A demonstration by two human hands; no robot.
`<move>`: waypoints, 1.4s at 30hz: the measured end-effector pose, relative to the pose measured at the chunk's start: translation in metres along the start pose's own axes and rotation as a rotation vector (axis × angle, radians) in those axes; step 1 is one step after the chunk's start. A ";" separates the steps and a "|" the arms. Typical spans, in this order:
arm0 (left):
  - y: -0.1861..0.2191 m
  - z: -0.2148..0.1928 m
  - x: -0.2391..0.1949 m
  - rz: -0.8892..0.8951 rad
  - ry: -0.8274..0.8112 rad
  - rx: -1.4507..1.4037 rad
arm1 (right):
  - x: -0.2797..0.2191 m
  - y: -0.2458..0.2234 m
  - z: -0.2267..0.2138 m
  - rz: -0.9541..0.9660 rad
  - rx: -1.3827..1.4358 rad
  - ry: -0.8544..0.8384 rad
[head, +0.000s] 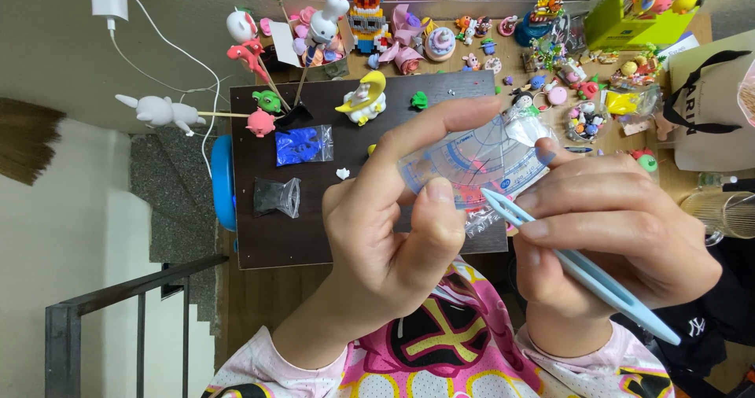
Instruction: The person uses tweezers to attach small white clay pieces to a white clay bunny figure, then uses a protractor to cut and shape a small red clay piece, and finally attaches the red piece to the bunny's face. The person handles the bunny figure, white clay pieces, red clay, and a protractor.
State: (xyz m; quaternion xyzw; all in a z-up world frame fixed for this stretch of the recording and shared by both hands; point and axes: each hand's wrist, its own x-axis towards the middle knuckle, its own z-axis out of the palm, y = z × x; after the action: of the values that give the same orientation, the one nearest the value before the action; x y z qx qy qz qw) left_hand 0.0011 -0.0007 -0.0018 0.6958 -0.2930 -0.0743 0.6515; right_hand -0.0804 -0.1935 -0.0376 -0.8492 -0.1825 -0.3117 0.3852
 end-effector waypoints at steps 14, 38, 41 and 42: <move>-0.006 0.007 0.008 -0.091 0.026 -0.144 | 0.005 0.016 0.031 0.002 0.095 0.281; -0.008 0.010 0.010 -0.116 0.023 -0.165 | -0.004 0.031 0.032 -0.012 0.144 0.317; -0.007 0.010 0.009 -0.118 0.023 -0.179 | -0.007 0.034 0.026 -0.026 0.117 0.278; -0.006 0.010 0.008 -0.115 0.026 -0.170 | -0.009 0.035 0.023 -0.035 0.102 0.247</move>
State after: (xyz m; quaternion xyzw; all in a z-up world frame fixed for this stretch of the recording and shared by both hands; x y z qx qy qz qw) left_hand 0.0050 -0.0134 -0.0069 0.6544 -0.2370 -0.1271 0.7067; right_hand -0.0592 -0.1988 -0.0742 -0.7803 -0.1638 -0.4110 0.4421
